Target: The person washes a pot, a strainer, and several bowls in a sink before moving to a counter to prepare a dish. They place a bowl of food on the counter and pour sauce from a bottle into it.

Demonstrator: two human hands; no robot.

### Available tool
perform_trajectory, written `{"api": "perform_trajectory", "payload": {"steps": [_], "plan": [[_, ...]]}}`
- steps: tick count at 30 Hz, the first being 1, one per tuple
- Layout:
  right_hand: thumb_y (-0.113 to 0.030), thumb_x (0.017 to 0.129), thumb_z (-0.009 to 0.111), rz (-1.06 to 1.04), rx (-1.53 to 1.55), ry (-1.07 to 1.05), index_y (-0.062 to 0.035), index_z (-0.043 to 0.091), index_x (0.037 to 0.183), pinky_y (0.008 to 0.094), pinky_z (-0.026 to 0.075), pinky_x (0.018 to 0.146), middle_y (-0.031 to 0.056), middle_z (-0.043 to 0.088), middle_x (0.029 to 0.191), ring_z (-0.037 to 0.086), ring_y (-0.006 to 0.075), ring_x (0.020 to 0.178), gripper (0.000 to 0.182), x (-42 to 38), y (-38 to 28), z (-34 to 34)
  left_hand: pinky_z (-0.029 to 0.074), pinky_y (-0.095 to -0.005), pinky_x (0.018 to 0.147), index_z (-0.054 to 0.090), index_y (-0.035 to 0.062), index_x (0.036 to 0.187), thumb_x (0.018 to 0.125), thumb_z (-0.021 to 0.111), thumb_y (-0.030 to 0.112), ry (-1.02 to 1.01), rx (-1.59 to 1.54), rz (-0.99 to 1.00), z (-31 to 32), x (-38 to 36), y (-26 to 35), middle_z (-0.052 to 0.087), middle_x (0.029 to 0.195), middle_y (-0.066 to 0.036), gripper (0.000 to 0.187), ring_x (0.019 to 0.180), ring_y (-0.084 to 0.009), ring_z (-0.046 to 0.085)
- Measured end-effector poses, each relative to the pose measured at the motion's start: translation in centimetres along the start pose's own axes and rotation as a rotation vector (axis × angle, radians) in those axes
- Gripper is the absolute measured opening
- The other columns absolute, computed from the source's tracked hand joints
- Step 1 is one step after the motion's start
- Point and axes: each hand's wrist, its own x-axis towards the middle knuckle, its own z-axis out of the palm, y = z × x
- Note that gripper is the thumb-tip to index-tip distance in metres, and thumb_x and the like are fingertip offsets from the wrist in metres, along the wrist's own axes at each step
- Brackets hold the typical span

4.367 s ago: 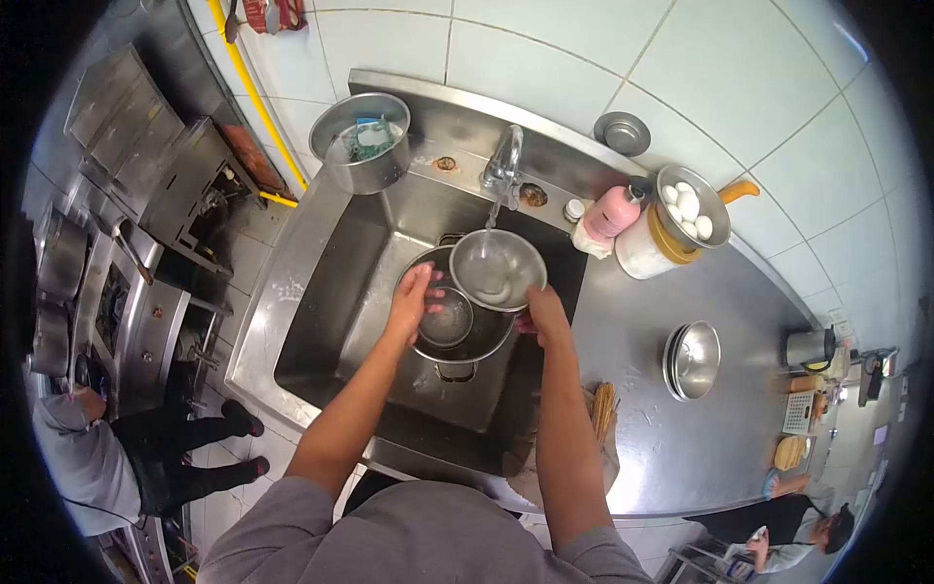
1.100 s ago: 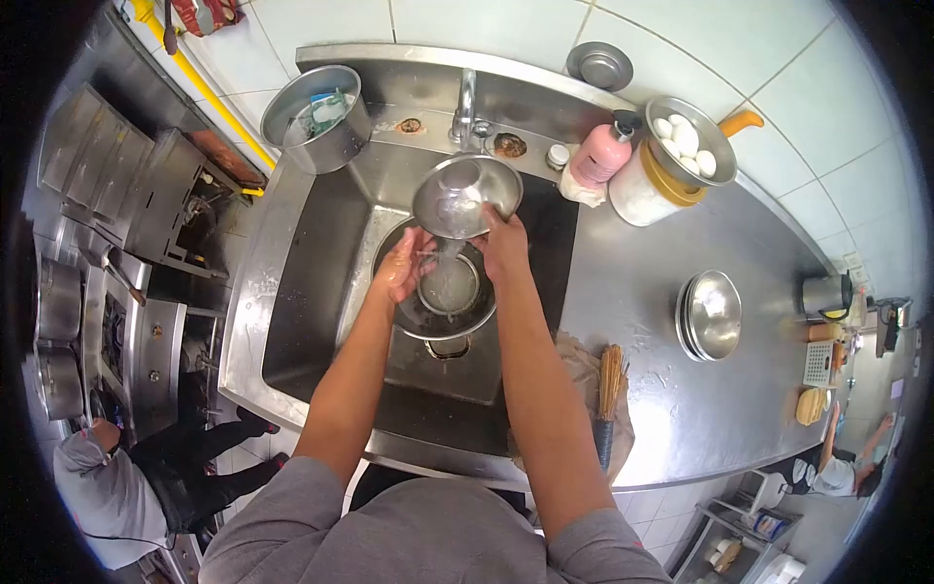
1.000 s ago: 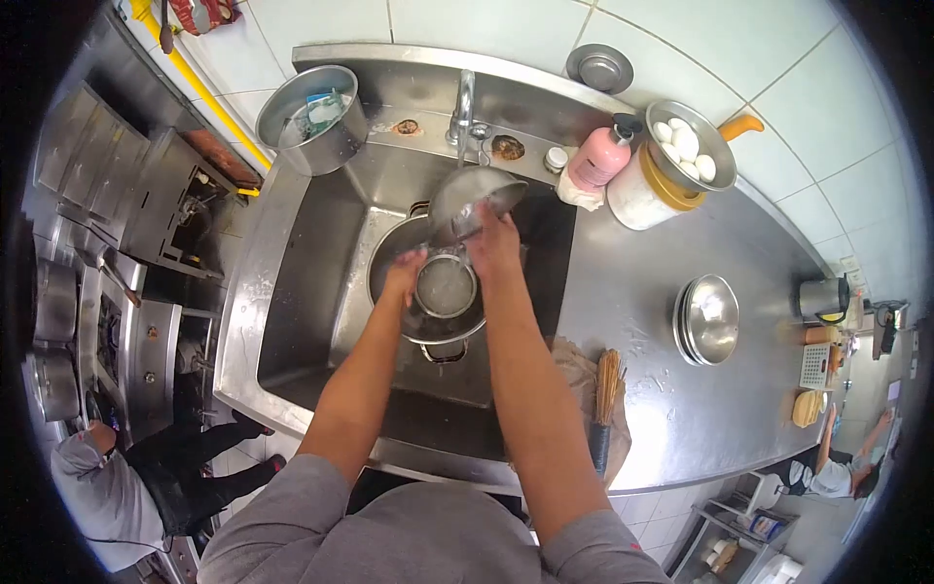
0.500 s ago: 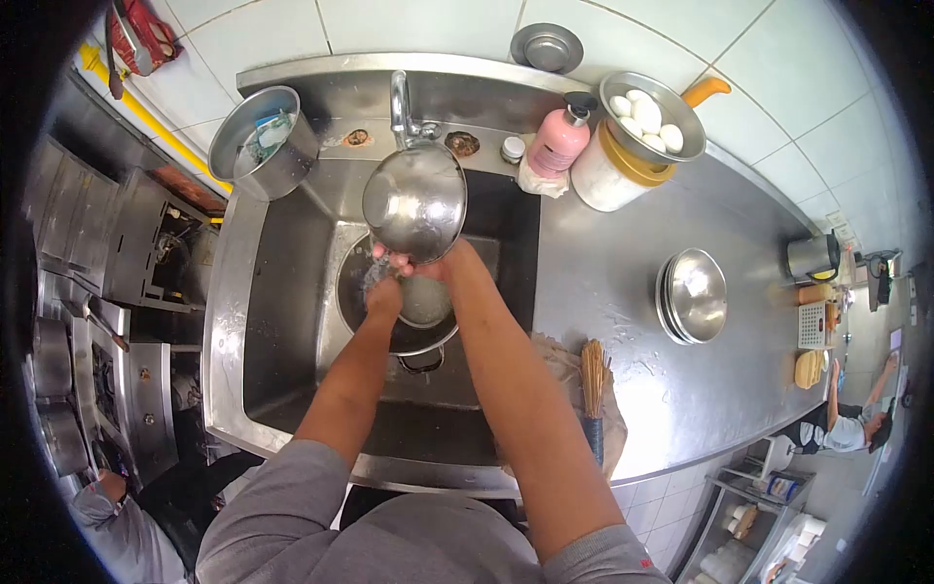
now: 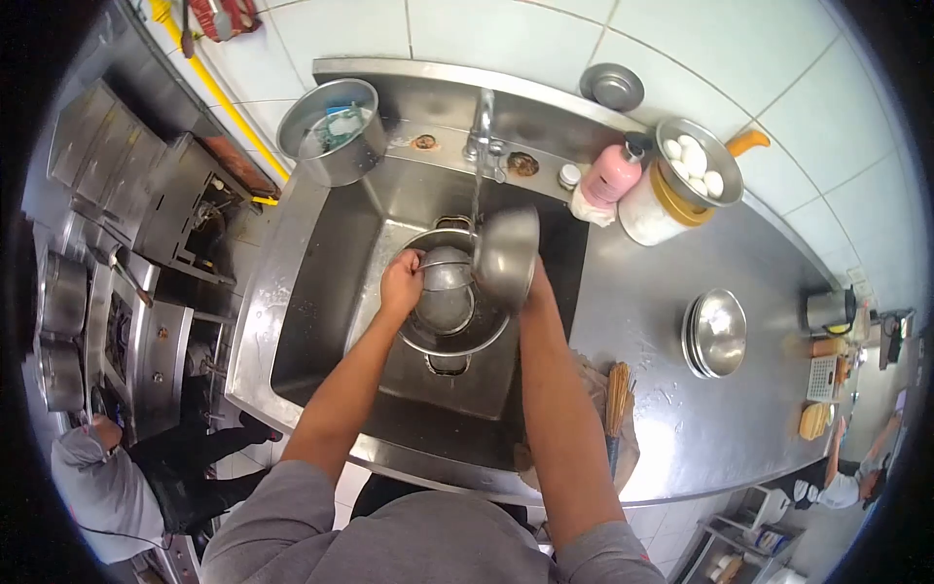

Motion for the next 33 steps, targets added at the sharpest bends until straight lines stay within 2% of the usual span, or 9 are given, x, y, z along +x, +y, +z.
{"api": "perform_trajectory", "payload": {"steps": [2,4,6,9,11,18,22,28,33], "plan": [[-0.018,0.096,0.052,0.456,1.014,0.058,-0.0047,0.059,0.111,0.0365,0.056,0.072,0.0091,0.065,0.1,0.065,0.0214,0.089,0.022,-1.1,-4.5,-1.0,0.048,-0.0374,0.069,0.051,0.0054,0.087,0.076,0.062,-0.001,0.038,-0.156,-0.093,0.6,0.3,-0.6,0.066,0.09,-0.014,0.016,0.079,-0.0287,0.064],[-0.02,0.096,0.052,0.404,0.975,0.143,-0.0036,0.058,0.116,0.0389,0.057,0.074,0.0107,0.065,0.104,0.066,0.0235,0.091,0.026,-2.6,-7.6,-1.4,0.048,-0.0312,0.068,0.051,0.0078,0.087,0.082,0.061,0.001,0.025,-0.544,-0.473,1.3,1.3,-0.1,0.067,0.095,-0.01,0.013,0.079,-0.0217,0.063],[-0.027,0.097,0.052,0.302,1.146,0.072,-0.0019,0.053,0.126,0.0429,0.056,0.084,0.0131,0.065,0.112,0.066,0.0272,0.098,0.038,-3.5,-10.2,-2.5,0.048,-0.0284,0.066,0.053,0.0101,0.098,0.088,0.061,0.004,0.07,-0.818,-0.485,2.7,2.0,0.6,0.067,0.102,-0.008,0.015,0.083,-0.0195,0.064],[-0.029,0.099,0.05,0.284,1.051,0.162,-0.0031,0.054,0.126,0.0407,0.054,0.089,0.011,0.065,0.113,0.065,0.0262,0.101,0.037,-4.8,-12.7,-3.9,0.055,-0.0362,0.069,0.053,0.0124,0.119,0.091,0.062,0.01,-0.075,-1.388,-0.718,1.8,3.7,5.2,0.065,0.107,-0.007,0.029,0.092,-0.021,0.066],[-0.024,0.101,0.049,0.49,0.842,0.676,-0.0032,0.054,0.125,0.0393,0.052,0.091,0.0097,0.064,0.114,0.063,0.0242,0.104,0.032,-5.4,-14.6,-4.2,0.055,-0.0394,0.074,0.052,0.0127,0.12,0.092,0.062,0.012,-0.125,-1.418,-0.696,2.8,5.4,7.0,0.065,0.11,-0.008,0.03,0.094,-0.0223,0.065],[-0.013,0.1,0.05,0.379,0.354,0.827,-0.0013,0.054,0.127,0.0327,0.043,0.098,0.009,0.061,0.12,0.057,0.0177,0.11,0.03,-6.8,-17.2,-6.2,0.053,-0.0459,0.089,0.047,0.0145,0.129,0.094,0.064,0.024,-0.35,-1.583,-0.731,3.3,8.5,12.5,0.063,0.116,-0.008,0.04,0.104,-0.0263,0.064],[-0.012,0.1,0.048,0.312,0.227,0.762,-0.0008,0.05,0.134,0.0313,0.041,0.099,0.01,0.057,0.127,0.053,0.0175,0.114,0.036,-4.8,-17.4,-4.1,0.054,-0.0452,0.087,0.046,0.0118,0.129,0.095,0.061,0.025,-0.28,-1.618,-0.818,2.4,8.9,14.5,0.063,0.116,-0.009,0.038,0.103,-0.027,0.064],[-0.014,0.099,0.049,0.203,-0.048,0.669,-0.0022,0.04,0.143,0.0341,0.034,0.108,0.0153,0.046,0.14,0.045,0.0244,0.129,0.046,-0.2,-17.7,1.8,0.056,-0.0412,0.085,0.058,0.003,0.114,0.1,0.049,0.029,-0.39,-1.676,-0.529,3.2,9.5,10.3,0.063,0.118,-0.012,0.031,0.098,-0.0261,0.066],[-0.019,0.095,0.057,0.059,-0.459,0.419,-0.0022,0.035,0.145,0.038,0.037,0.106,0.0186,0.045,0.14,0.045,0.0302,0.129,0.057,2.8,-16.5,6.3,0.052,-0.0374,0.093,0.039,0.0049,0.14,0.097,0.054,0.041,-0.294,-1.267,-0.687,-2.3,8.4,11.4,0.056,0.13,-0.012,0.058,0.113,-0.0229,0.059]]}}
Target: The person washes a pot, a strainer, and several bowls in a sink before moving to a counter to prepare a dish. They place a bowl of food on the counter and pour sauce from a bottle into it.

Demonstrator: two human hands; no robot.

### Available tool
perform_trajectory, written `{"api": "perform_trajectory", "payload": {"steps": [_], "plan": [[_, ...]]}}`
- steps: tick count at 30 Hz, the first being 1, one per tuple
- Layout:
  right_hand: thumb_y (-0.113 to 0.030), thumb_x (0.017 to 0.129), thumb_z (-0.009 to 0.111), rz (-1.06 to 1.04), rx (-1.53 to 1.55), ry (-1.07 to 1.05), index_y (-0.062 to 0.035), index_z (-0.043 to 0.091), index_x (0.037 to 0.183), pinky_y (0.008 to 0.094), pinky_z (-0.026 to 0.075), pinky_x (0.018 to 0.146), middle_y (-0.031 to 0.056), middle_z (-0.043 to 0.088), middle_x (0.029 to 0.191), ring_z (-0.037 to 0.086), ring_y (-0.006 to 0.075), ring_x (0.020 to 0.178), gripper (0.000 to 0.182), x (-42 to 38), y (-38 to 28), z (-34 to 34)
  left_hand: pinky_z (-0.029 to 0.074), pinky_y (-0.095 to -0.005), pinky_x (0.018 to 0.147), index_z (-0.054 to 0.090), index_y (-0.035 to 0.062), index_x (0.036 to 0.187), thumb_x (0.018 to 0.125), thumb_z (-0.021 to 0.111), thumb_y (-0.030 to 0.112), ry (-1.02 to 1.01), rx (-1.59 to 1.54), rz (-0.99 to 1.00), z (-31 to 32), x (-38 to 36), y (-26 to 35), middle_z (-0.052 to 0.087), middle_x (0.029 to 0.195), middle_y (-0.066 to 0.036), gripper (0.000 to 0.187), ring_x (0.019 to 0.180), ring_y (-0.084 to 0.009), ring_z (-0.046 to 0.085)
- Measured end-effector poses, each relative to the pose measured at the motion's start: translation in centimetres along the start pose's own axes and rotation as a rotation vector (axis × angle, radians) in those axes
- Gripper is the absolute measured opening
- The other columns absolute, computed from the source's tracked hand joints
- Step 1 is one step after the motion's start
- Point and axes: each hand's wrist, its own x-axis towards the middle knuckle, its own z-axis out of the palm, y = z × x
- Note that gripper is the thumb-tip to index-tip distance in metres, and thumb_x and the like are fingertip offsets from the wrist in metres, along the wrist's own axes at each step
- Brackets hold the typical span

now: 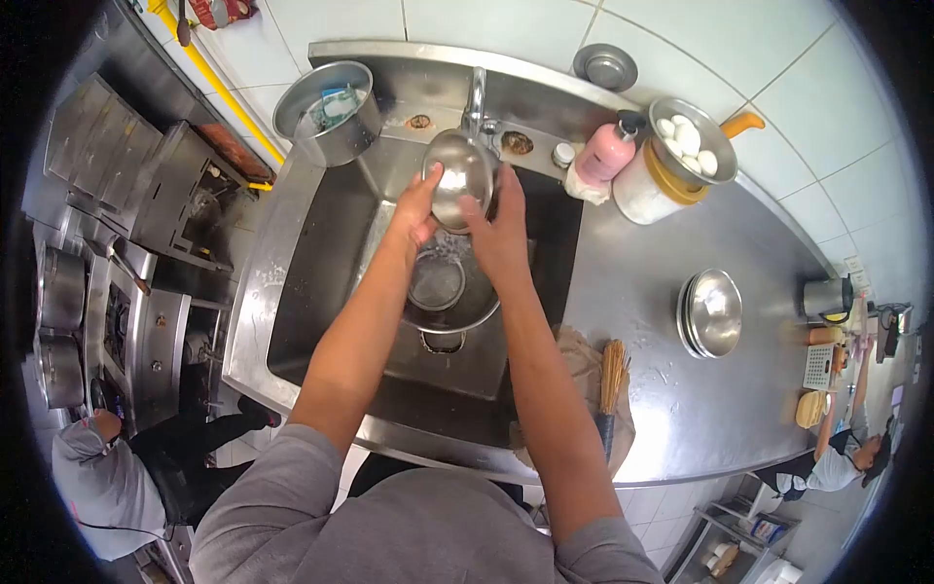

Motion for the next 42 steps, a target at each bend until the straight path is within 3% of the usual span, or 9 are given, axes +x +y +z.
{"api": "perform_trajectory", "payload": {"steps": [2,7,9,15,18,23,26,31,42], "plan": [[-0.021,0.093,0.059,-0.163,-0.133,-0.07,-0.0018,0.036,0.144,0.0381,0.044,0.101,0.019,0.048,0.137,0.05,0.0312,0.124,0.059,0.7,0.3,0.6,0.052,-0.0383,0.094,0.042,0.0057,0.138,0.097,0.053,0.044,-0.04,0.043,0.035,-3.0,1.0,-0.6,0.055,0.131,-0.011,0.057,0.114,-0.0227,0.058],[-0.006,0.087,0.052,0.708,0.444,-0.235,-0.0044,0.041,0.139,0.0303,0.054,0.054,0.0135,0.06,0.116,0.068,0.02,0.084,0.053,2.0,5.1,-0.4,0.049,-0.032,0.084,0.05,0.0098,0.135,0.097,0.052,0.049,-0.103,-0.045,-0.075,-9.0,2.0,-2.9,0.059,0.125,-0.009,0.054,0.102,-0.0174,0.06],[0.001,0.084,0.049,0.652,0.269,-0.207,-0.0053,0.046,0.136,0.0325,0.057,0.068,0.0141,0.062,0.118,0.067,0.0218,0.092,0.053,1.4,4.1,0.1,0.046,-0.0357,0.089,0.053,0.0094,0.132,0.097,0.049,0.049,0.107,0.545,-0.065,-13.2,5.0,-8.6,0.06,0.125,-0.006,0.053,0.107,-0.0187,0.058],[0.014,0.077,0.047,-0.55,-0.216,-0.156,-0.0058,0.063,0.121,0.0392,0.044,0.1,0.0127,0.061,0.127,0.057,0.0286,0.118,0.051,-1.7,1.2,0.0,0.035,-0.0392,0.109,0.053,0.0064,0.134,0.088,0.059,0.046,0.289,1.846,0.365,-24.3,10.7,-28.7,0.051,0.14,-0.012,0.062,0.133,-0.026,0.043],[0.016,0.074,0.048,-0.58,-0.296,-0.252,-0.0049,0.063,0.121,0.0396,0.043,0.102,0.0134,0.061,0.128,0.056,0.0307,0.119,0.053,-3.7,-0.8,-4.3,0.028,-0.0396,0.115,0.037,0.0098,0.146,0.1,0.041,0.037,0.153,1.439,0.461,-18.1,8.5,-25.6,0.031,0.153,-0.014,0.053,0.141,-0.0258,0.032],[0.006,0.085,0.049,0.03,-0.033,0.245,-0.002,0.058,0.128,0.0383,0.04,0.105,0.0142,0.058,0.132,0.052,0.0266,0.124,0.044,-6.0,1.8,-14.6,0.036,-0.0467,0.109,0.047,0.013,0.137,0.088,0.061,0.04,0.551,1.625,-0.422,-19.1,7.6,-23.0,0.044,0.142,-0.018,0.058,0.13,-0.0374,0.044],[-0.021,0.097,0.055,0.354,-0.492,0.697,-0.0009,0.051,0.133,0.0345,0.046,0.094,0.0145,0.058,0.125,0.054,0.0226,0.114,0.042,-7.2,6.4,-24.8,0.041,-0.0487,0.105,0.049,0.0151,0.135,0.083,0.068,0.031,0.425,1.682,-0.267,-12.7,3.2,-17.9,0.042,0.144,-0.021,0.057,0.131,-0.0403,0.043],[-0.023,0.092,0.062,0.592,0.189,0.742,-0.0069,0.048,0.13,0.0295,0.053,0.062,0.0107,0.057,0.115,0.061,0.0204,0.092,0.044,-8.9,8.3,-38.0,0.047,-0.044,0.099,0.052,0.0145,0.132,0.082,0.069,0.026,0.383,1.736,-0.397,-18.0,6.5,-20.4,0.053,0.134,-0.019,0.054,0.122,-0.0359,0.053],[-0.019,0.093,0.062,0.261,-0.106,0.705,-0.0016,0.051,0.13,0.0234,0.04,0.053,0.0001,0.054,0.09,0.05,0.0073,0.068,0.043,-10.5,7.7,-33.9,0.05,-0.0412,0.092,0.071,0.0102,0.108,0.092,0.048,0.009,-0.177,1.828,0.409,-11.6,2.2,-12.8,0.065,0.115,-0.019,0.028,0.108,-0.0358,0.062]]}}
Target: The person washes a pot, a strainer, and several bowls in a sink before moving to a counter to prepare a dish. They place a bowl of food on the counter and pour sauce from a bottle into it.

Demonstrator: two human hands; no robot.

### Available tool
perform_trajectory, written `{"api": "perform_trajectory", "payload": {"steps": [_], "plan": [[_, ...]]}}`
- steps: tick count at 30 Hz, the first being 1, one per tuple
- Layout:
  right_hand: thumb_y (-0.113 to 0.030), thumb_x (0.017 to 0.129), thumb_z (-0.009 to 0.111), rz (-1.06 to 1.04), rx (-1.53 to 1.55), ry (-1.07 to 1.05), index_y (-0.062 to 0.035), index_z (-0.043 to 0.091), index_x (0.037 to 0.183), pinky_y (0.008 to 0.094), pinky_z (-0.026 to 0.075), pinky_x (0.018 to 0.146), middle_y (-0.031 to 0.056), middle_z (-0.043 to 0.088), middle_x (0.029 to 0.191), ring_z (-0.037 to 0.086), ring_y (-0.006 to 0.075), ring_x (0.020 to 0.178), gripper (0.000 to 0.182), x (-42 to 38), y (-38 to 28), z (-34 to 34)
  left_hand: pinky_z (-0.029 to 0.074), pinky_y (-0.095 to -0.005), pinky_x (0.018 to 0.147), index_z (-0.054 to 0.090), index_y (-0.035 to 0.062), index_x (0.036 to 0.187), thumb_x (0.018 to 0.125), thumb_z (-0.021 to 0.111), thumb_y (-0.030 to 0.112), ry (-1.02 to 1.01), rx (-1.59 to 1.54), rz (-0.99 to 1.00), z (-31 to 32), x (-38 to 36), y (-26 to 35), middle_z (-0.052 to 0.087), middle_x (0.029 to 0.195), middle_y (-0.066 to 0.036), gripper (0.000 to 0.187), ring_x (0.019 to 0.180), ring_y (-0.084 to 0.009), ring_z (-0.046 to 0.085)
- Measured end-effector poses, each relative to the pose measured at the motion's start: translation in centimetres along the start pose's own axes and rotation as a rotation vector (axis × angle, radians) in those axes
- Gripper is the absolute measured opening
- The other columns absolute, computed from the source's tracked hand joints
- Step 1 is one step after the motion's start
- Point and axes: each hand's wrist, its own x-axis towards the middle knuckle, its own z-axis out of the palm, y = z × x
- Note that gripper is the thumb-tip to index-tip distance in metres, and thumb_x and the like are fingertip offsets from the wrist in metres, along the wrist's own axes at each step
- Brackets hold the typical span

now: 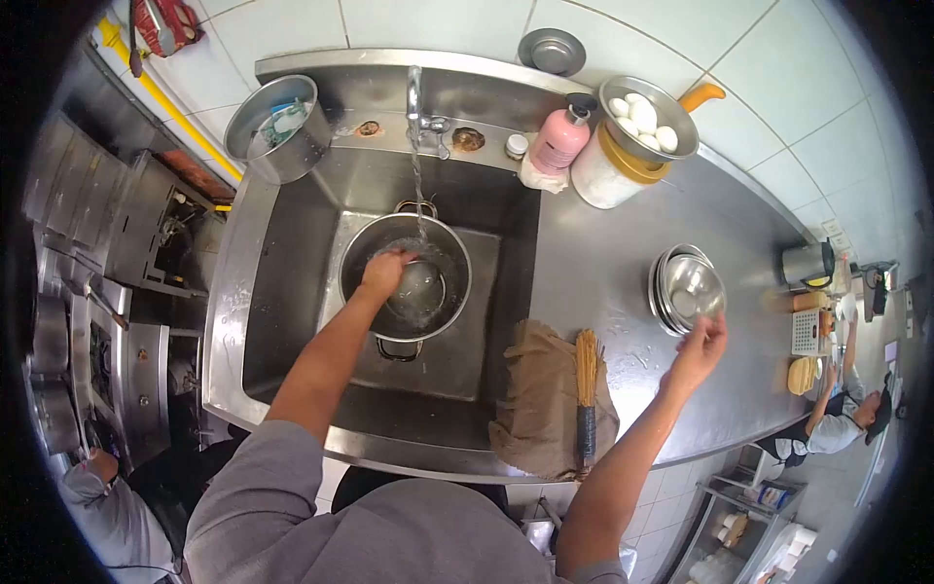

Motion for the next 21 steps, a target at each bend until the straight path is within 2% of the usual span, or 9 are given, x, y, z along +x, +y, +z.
{"api": "perform_trajectory", "payload": {"steps": [4,8,9,11,13,15,17,20,21], "plan": [[-0.016,0.094,0.06,0.128,0.006,-0.385,-0.0075,0.061,0.121,0.0216,0.043,0.063,0.0006,0.062,0.094,0.052,0.0074,0.072,0.029,-6.7,-5.8,9.5,0.051,-0.0393,0.089,0.067,0.0077,0.114,0.089,0.053,0.001,0.405,-0.351,0.218,-5.4,-1.0,-0.1,0.067,0.111,-0.015,0.03,0.105,-0.0297,0.064],[-0.025,0.085,0.073,-0.097,-0.073,-1.006,-0.0073,0.042,0.143,0.0365,0.049,0.09,0.0147,0.052,0.136,0.061,0.0269,0.107,0.068,-12.5,-4.2,20.7,0.05,-0.0347,0.089,0.06,0.0075,0.124,0.091,0.054,0.001,0.45,-1.475,-0.251,-8.1,-1.4,2.0,0.066,0.112,-0.008,0.034,0.106,-0.0215,0.062],[-0.026,0.086,0.072,0.0,-0.054,-1.072,-0.0044,0.04,0.142,0.0367,0.052,0.086,0.016,0.052,0.135,0.061,0.0273,0.107,0.068,-14.0,-4.3,23.4,0.05,-0.0333,0.091,0.057,0.0073,0.127,0.093,0.053,0.003,0.418,-1.832,-0.38,-8.4,-1.6,2.8,0.066,0.115,-0.007,0.034,0.107,-0.02,0.061],[-0.027,0.087,0.07,0.092,-0.032,-1.14,-0.0016,0.038,0.142,0.0369,0.054,0.081,0.0172,0.052,0.133,0.061,0.0277,0.107,0.069,-16.3,-4.7,27.8,0.048,-0.0355,0.094,0.052,0.0088,0.132,0.098,0.054,0.018,0.372,-1.883,-0.422,-7.3,-1.4,3.5,0.061,0.124,-0.01,0.035,0.112,-0.0231,0.059],[-0.025,0.089,0.068,0.656,0.338,-1.13,0.0033,0.042,0.135,0.0342,0.057,0.067,0.0181,0.057,0.124,0.064,0.0268,0.101,0.061,-17.0,-4.8,30.9,0.046,-0.0372,0.096,0.047,0.0071,0.135,0.1,0.049,0.04,0.226,-2.148,-0.347,-8.2,-1.8,5.4,0.056,0.131,-0.01,0.048,0.118,-0.0235,0.055],[-0.023,0.09,0.065,0.713,0.412,-1.115,0.0028,0.044,0.131,0.0328,0.057,0.061,0.0167,0.06,0.117,0.065,0.0251,0.095,0.054,-16.0,-4.5,32.9,0.04,-0.0394,0.104,0.041,0.0052,0.14,0.097,0.042,0.058,0.228,-2.171,-0.17,-6.5,-1.3,4.0,0.048,0.141,-0.012,0.069,0.127,-0.027,0.047],[-0.022,0.091,0.063,0.781,0.475,-1.102,0.0024,0.047,0.127,0.0314,0.056,0.056,0.0153,0.062,0.111,0.066,0.0235,0.09,0.047,-15.6,-4.3,34.0,0.033,-0.0395,0.109,0.036,0.0017,0.144,0.092,0.045,0.065,0.309,-1.811,-0.548,-4.2,-1.3,2.3,0.041,0.147,-0.012,0.083,0.132,-0.0306,0.042],[-0.02,0.092,0.06,0.78,0.444,-1.178,0.001,0.05,0.121,0.031,0.056,0.058,0.013,0.065,0.103,0.066,0.0199,0.08,0.038,-15.2,-4.8,35.0,0.033,-0.0544,0.105,0.037,0.0022,0.145,0.088,0.065,0.043,0.414,-1.421,-0.978,5.6,-0.3,-1.5,0.041,0.147,-0.016,0.075,0.132,-0.0331,0.042],[-0.02,0.092,0.059,0.78,0.442,-1.225,0.0004,0.051,0.12,0.0308,0.055,0.059,0.0121,0.065,0.103,0.066,0.0186,0.078,0.036,-15.3,-5.8,34.3,0.036,-0.05,0.103,0.04,0.0012,0.142,0.085,0.068,0.036,0.351,-1.181,-0.802,10.1,0.0,-4.4,0.045,0.143,-0.019,0.072,0.129,-0.0324,0.046]]}}
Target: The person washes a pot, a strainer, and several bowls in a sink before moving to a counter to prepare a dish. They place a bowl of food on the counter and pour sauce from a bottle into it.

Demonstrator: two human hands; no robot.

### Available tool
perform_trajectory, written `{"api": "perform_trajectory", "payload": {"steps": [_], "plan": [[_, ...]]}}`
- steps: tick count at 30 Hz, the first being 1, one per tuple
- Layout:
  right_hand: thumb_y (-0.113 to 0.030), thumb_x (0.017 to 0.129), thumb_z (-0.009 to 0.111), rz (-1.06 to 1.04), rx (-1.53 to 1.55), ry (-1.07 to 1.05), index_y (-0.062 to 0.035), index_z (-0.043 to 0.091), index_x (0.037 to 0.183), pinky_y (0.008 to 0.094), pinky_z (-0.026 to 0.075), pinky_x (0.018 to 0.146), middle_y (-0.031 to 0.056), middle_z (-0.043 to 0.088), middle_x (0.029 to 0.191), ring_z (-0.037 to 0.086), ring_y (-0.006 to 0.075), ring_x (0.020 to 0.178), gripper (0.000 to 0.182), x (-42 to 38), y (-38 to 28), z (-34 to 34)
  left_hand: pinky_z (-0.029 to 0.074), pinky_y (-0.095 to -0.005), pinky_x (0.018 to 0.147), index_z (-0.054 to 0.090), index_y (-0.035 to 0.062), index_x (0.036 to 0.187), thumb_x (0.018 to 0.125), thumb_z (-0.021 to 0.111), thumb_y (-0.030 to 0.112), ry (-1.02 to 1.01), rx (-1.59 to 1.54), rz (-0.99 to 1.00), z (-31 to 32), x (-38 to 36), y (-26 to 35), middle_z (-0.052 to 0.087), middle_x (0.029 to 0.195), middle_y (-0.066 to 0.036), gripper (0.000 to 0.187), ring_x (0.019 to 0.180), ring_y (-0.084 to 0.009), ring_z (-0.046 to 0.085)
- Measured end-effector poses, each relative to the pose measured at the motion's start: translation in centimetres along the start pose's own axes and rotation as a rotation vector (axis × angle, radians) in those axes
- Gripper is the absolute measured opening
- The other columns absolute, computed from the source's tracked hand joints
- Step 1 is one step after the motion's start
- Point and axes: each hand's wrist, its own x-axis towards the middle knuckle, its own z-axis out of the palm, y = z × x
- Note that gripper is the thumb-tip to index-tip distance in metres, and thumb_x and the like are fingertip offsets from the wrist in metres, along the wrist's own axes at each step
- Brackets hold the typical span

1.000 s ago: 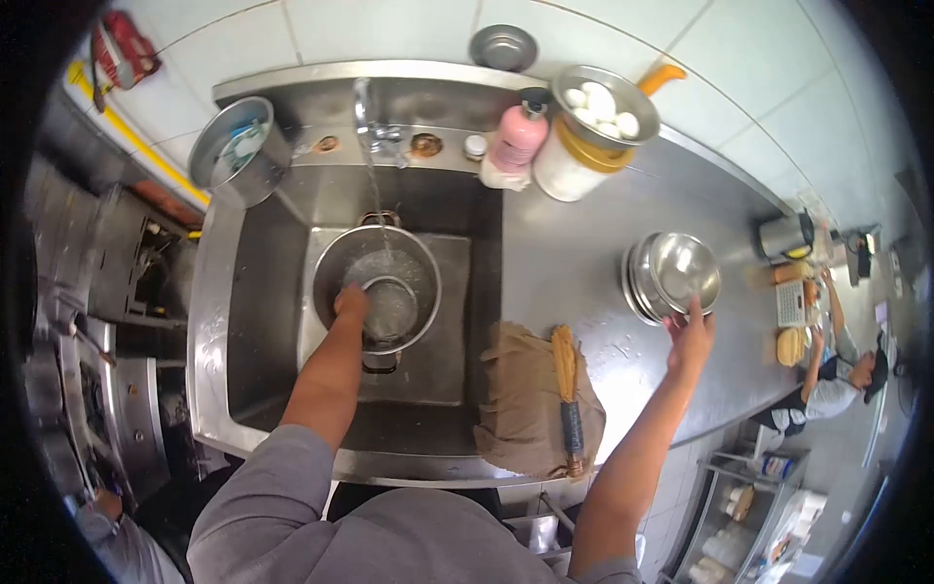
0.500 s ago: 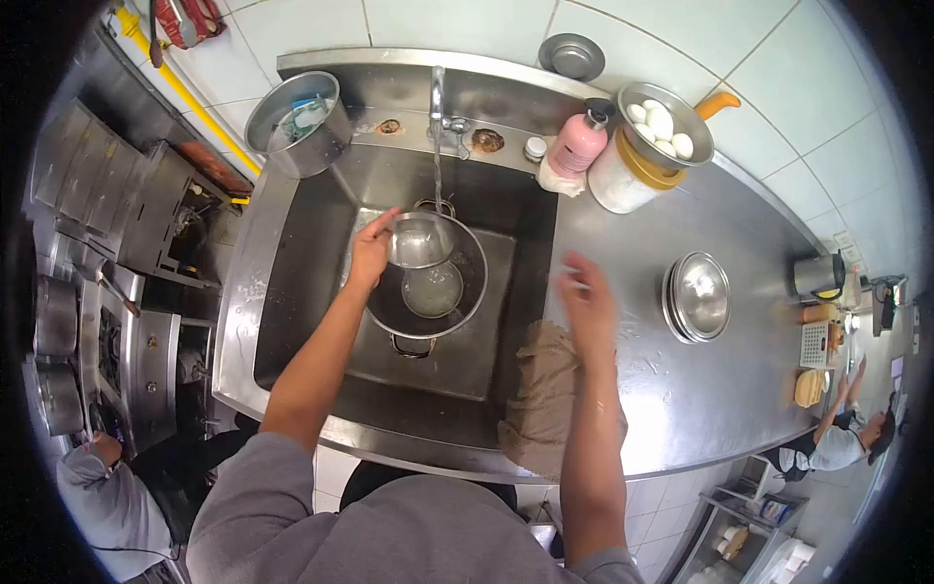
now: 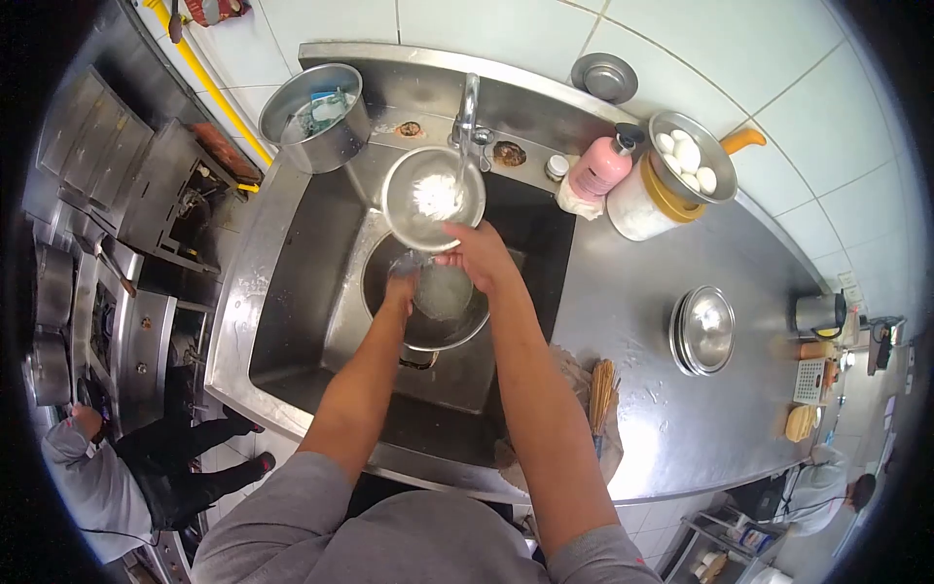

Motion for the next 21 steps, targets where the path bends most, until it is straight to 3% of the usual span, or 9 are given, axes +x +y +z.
{"api": "perform_trajectory", "payload": {"steps": [2,4,5,7,10,14,16,19,21], "plan": [[-0.021,0.093,0.058,0.024,-0.016,-0.041,-0.0001,0.052,0.119,0.0307,0.055,0.06,0.0112,0.065,0.103,0.065,0.0174,0.077,0.034,0.2,-0.2,-0.3,0.039,-0.0457,0.102,0.044,0.0002,0.139,0.082,0.07,0.03,-0.07,0.234,0.167,1.1,4.2,-5.7,0.049,0.139,-0.022,0.07,0.125,-0.0316,0.05],[-0.02,0.091,0.061,-0.018,0.029,0.085,-0.0014,0.053,0.119,0.0306,0.055,0.062,0.0102,0.065,0.102,0.065,0.0174,0.08,0.034,1.1,0.0,-1.4,0.043,-0.0368,0.099,0.05,0.0018,0.135,0.079,0.072,0.026,0.137,-0.071,-0.533,3.0,4.9,-7.9,0.056,0.132,-0.019,0.065,0.118,-0.0307,0.056],[-0.017,0.089,0.065,-0.046,0.06,0.166,-0.0026,0.053,0.122,0.0305,0.055,0.06,0.0094,0.066,0.102,0.064,0.0176,0.08,0.038,1.5,0.0,-1.5,0.043,-0.0368,0.099,0.05,0.0018,0.135,0.079,0.072,0.026,0.136,-0.066,-0.539,3.2,5.0,-8.2,0.056,0.132,-0.019,0.065,0.118,-0.0307,0.056],[-0.013,0.088,0.065,-0.143,0.038,0.16,-0.0032,0.054,0.123,0.03,0.054,0.063,0.009,0.066,0.103,0.064,0.017,0.082,0.038,1.2,0.0,-0.5,0.044,-0.0386,0.1,0.05,0.0041,0.136,0.077,0.073,0.022,-0.119,0.608,-0.37,3.1,3.3,-5.3,0.055,0.134,-0.015,0.066,0.119,-0.0333,0.056],[-0.002,0.088,0.061,-0.322,0.06,0.113,-0.0057,0.06,0.124,0.0282,0.051,0.077,0.0079,0.066,0.105,0.062,0.0146,0.088,0.036,0.5,-0.2,0.8,0.042,-0.0413,0.104,0.048,0.0055,0.138,0.085,0.063,0.029,-0.098,0.997,-0.204,2.9,-2.8,2.0,0.053,0.138,-0.013,0.06,0.122,-0.0362,0.053],[0.006,0.085,0.061,-0.399,-0.361,0.111,-0.0094,0.066,0.122,0.0265,0.047,0.088,0.008,0.066,0.111,0.061,0.015,0.102,0.04,-1.8,-0.6,1.6,0.031,-0.0485,0.111,0.059,0.0091,0.129,0.091,0.049,0.045,-0.054,1.012,-0.199,3.0,3.0,-2.2,0.048,0.142,-0.016,0.054,0.127,-0.0321,0.049],[0.013,0.083,0.054,-0.782,-0.471,0.014,-0.0083,0.065,0.122,0.0269,0.045,0.094,0.0077,0.065,0.117,0.06,0.0165,0.108,0.046,-2.5,-0.3,1.6,0.034,-0.0471,0.11,0.06,0.0108,0.128,0.094,0.045,0.041,-0.008,1.008,0.104,3.5,2.2,-1.0,0.045,0.145,-0.014,0.048,0.129,-0.0331,0.047],[0.022,0.078,0.045,-0.815,-0.395,0.137,-0.005,0.064,0.122,0.0289,0.043,0.1,0.0079,0.063,0.122,0.058,0.0184,0.114,0.055,-3.2,-0.2,-0.3,0.039,-0.045,0.108,0.061,0.0134,0.125,0.097,0.04,0.034,0.073,0.968,0.562,3.4,0.4,2.5,0.04,0.149,-0.012,0.041,0.131,-0.0345,0.045],[0.023,0.076,0.044,-0.83,-0.32,0.309,-0.0035,0.062,0.123,0.0304,0.041,0.102,0.0086,0.062,0.123,0.058,0.0191,0.115,0.057,-3.5,-0.1,-2.3,0.043,-0.045,0.104,0.065,0.013,0.114,0.094,0.045,0.028,-0.046,1.101,0.574,2.4,-1.2,7.0,0.045,0.144,-0.012,0.032,0.128,-0.0345,0.047]]}}
